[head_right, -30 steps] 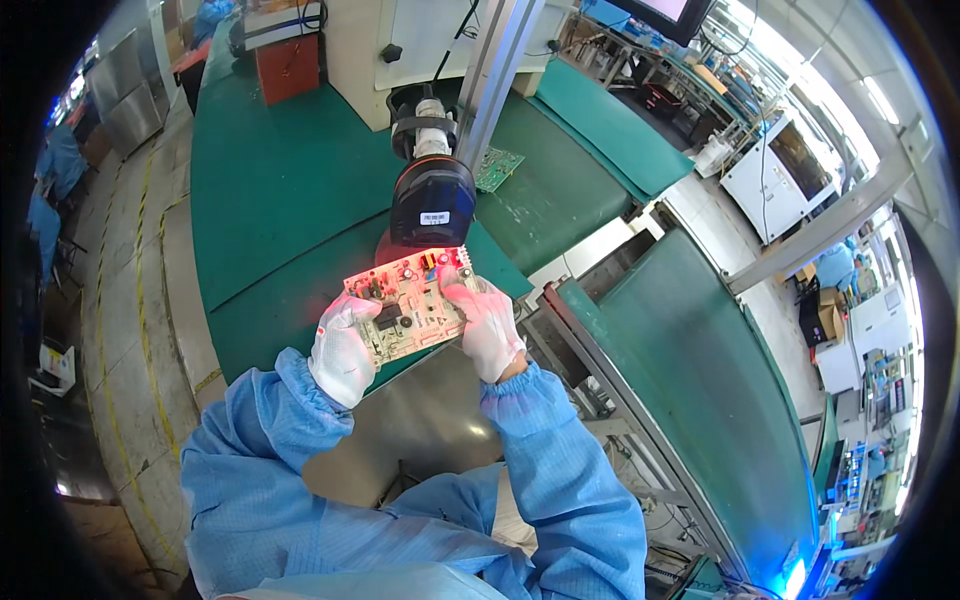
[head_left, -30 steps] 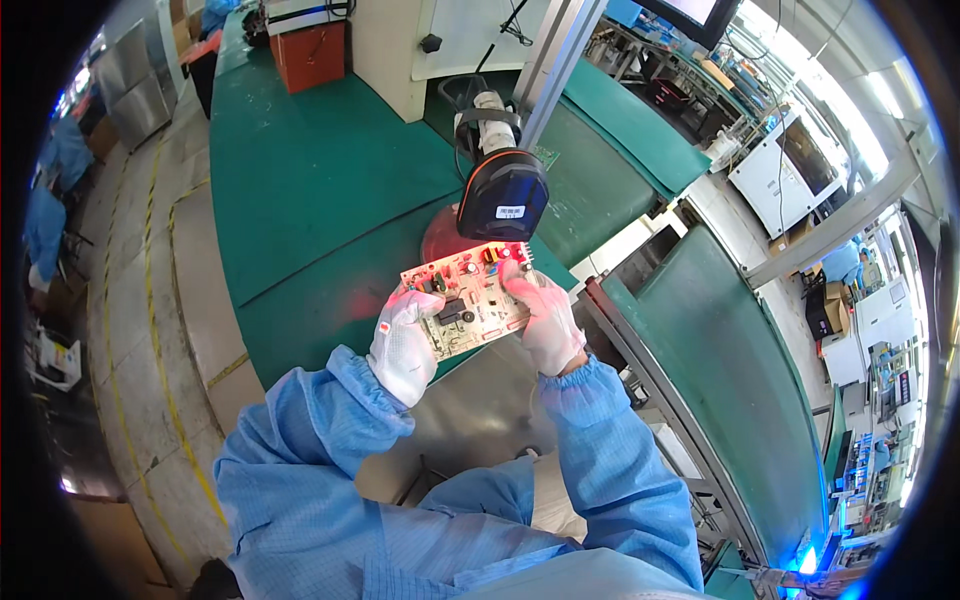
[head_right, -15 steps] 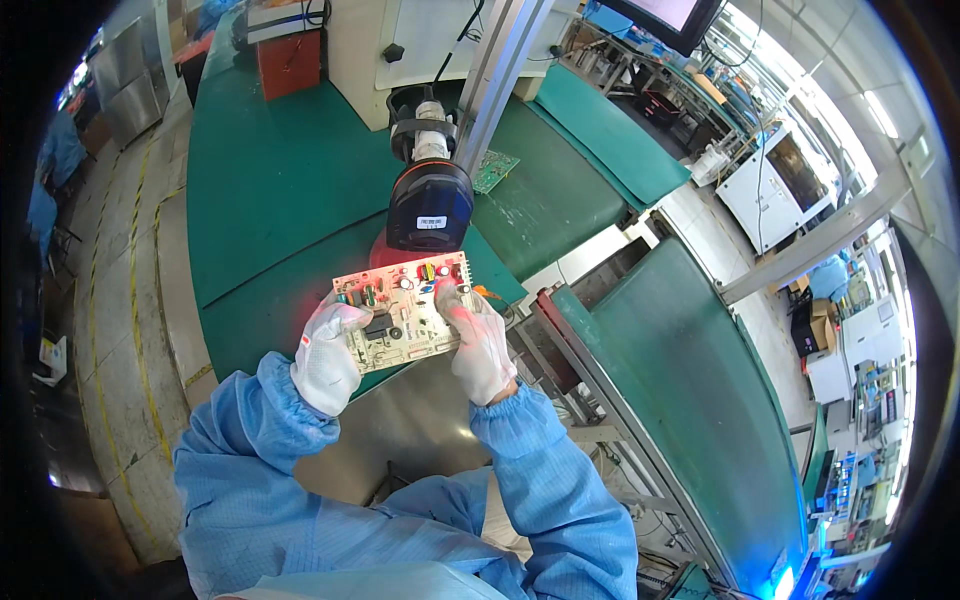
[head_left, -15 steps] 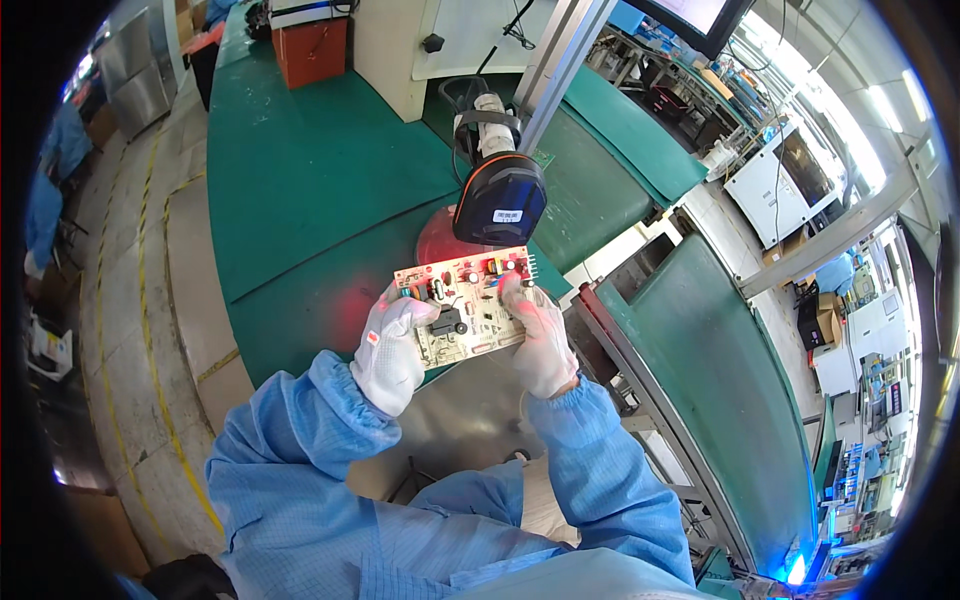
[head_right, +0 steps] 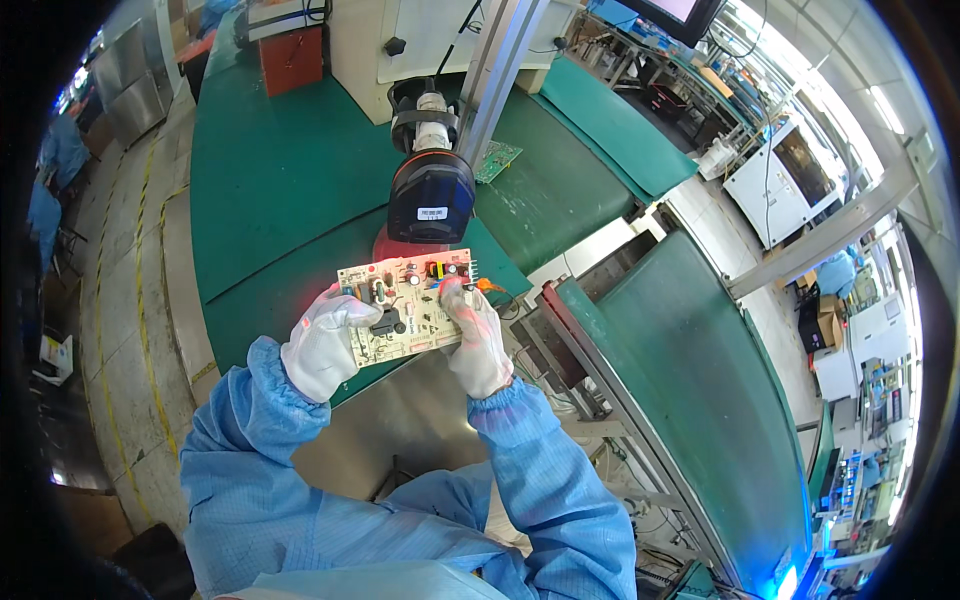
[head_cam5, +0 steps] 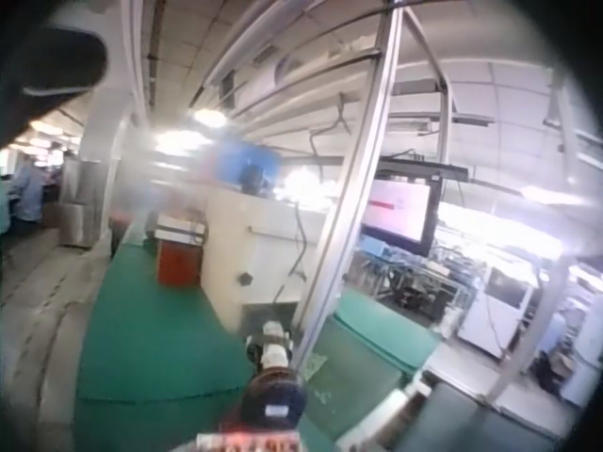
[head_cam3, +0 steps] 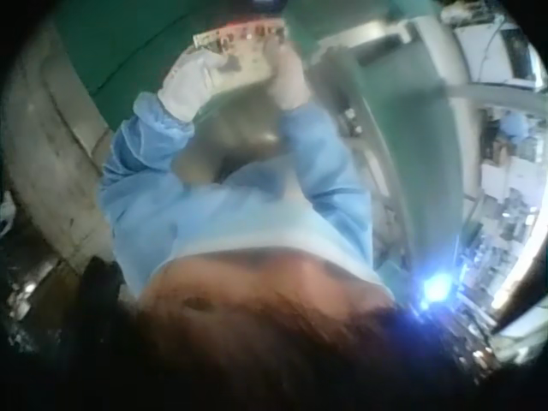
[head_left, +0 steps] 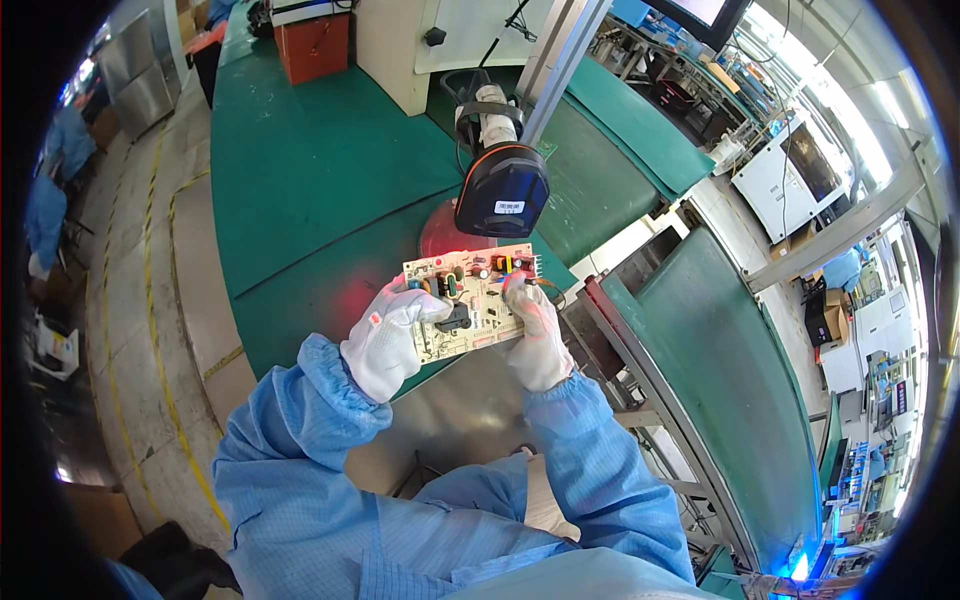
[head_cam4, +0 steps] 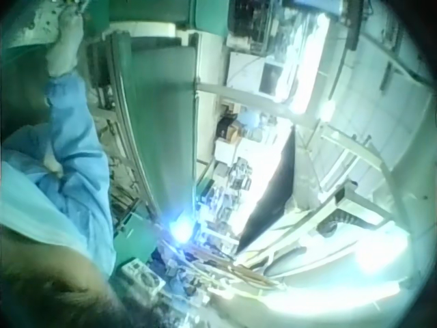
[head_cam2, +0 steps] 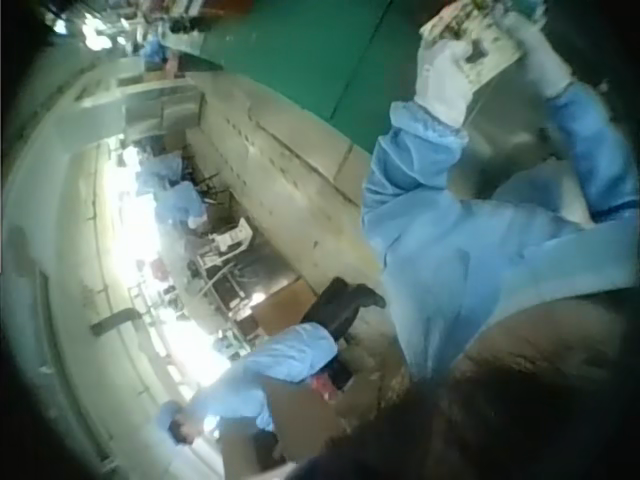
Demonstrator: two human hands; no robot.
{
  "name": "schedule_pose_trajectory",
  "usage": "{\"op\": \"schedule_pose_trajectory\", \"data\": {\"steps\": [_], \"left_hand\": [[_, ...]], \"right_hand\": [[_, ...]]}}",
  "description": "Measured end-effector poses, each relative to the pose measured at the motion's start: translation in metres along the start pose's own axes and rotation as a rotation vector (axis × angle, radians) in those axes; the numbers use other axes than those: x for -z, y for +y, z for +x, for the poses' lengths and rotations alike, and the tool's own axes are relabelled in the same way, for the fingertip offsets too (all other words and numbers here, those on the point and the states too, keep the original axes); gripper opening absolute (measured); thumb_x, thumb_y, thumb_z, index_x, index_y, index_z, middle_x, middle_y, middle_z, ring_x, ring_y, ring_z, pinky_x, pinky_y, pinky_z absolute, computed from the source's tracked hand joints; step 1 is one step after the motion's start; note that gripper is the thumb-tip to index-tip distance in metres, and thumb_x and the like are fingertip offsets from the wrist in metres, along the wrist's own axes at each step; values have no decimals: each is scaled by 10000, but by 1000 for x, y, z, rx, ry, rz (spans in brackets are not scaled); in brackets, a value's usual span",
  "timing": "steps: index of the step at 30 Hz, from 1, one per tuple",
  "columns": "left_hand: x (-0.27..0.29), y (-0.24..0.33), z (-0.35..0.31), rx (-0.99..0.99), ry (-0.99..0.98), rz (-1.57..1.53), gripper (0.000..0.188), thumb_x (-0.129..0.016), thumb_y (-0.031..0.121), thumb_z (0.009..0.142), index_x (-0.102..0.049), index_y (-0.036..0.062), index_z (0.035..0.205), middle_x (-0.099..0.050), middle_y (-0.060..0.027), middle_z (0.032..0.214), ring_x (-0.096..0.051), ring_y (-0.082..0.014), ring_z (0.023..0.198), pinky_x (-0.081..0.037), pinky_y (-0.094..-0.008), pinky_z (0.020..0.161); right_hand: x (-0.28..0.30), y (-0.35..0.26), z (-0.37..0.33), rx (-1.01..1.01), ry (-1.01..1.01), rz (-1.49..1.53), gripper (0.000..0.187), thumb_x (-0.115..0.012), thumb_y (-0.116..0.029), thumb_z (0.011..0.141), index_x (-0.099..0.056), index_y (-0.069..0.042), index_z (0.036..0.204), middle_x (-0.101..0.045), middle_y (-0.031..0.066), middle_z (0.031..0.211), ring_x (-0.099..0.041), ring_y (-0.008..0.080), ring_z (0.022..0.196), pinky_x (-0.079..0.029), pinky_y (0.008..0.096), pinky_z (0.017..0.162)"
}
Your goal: The recorder is inspecting, testing, and handling printed circuit boards on an electronics production line.
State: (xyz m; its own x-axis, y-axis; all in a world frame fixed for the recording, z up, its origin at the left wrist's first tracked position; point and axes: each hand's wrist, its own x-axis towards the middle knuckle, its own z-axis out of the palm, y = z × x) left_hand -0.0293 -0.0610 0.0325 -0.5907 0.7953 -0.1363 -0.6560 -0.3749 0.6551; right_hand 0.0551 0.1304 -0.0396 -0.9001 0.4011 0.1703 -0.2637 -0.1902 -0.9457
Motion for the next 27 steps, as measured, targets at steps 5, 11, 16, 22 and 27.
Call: {"op": "schedule_pose_trajectory", "data": {"steps": [5, 11, 16, 22, 27], "left_hand": [[-10, 9, -1, 101, 6, -5, 351, -533, 54, 812, -575, -44, 1147, -653, -164, 1079, -662, -229, 971, -546, -343, 879], [11, 2, 14, 101, 18, 4, 299, -533, 57, 817, -576, -31, 1099, -655, -121, 1006, -667, -218, 927, -555, -331, 857], [17, 2, 18, 104, 0, 29, 212, -554, 47, 835, -582, 11, 1042, -638, -112, 996, -653, -227, 919, -547, -350, 849], [48, -8, 12, -645, -12, 865, 79, -539, 48, 876, -579, 16, 936, -616, -113, 961, -606, -207, 946, -486, -347, 878], [35, 12, 7, -445, 48, 698, 107, -473, 38, 867, -572, 24, 827, -592, -104, 1070, -585, -198, 995, -463, -323, 921]], "right_hand": [[-24, -24, -3, -176, 56, 151, 141, -495, -193, 887, -508, -65, 944, -500, -23, 915, -510, 83, 891, -431, 253, 809], [-9, -27, 4, 187, -10, -470, 168, -497, -94, 886, -554, -18, 1025, -576, 73, 945, -564, 202, 877, -449, 288, 816], [-5, -22, 8, 110, -1, -506, 283, -494, 8, 846, -587, -5, 1112, -629, 164, 984, -613, 341, 925, -470, 317, 839], [-33, -16, 19, -136, 92, 40, 385, -606, -322, 921, -590, 24, 1088, -639, 53, 984, -589, 115, 891, -461, 264, 801], [-52, -31, 16, -231, 73, 126, 326, -516, -308, 977, -529, -6, 1097, -623, 22, 994, -589, 75, 902, -473, 255, 823]]}}
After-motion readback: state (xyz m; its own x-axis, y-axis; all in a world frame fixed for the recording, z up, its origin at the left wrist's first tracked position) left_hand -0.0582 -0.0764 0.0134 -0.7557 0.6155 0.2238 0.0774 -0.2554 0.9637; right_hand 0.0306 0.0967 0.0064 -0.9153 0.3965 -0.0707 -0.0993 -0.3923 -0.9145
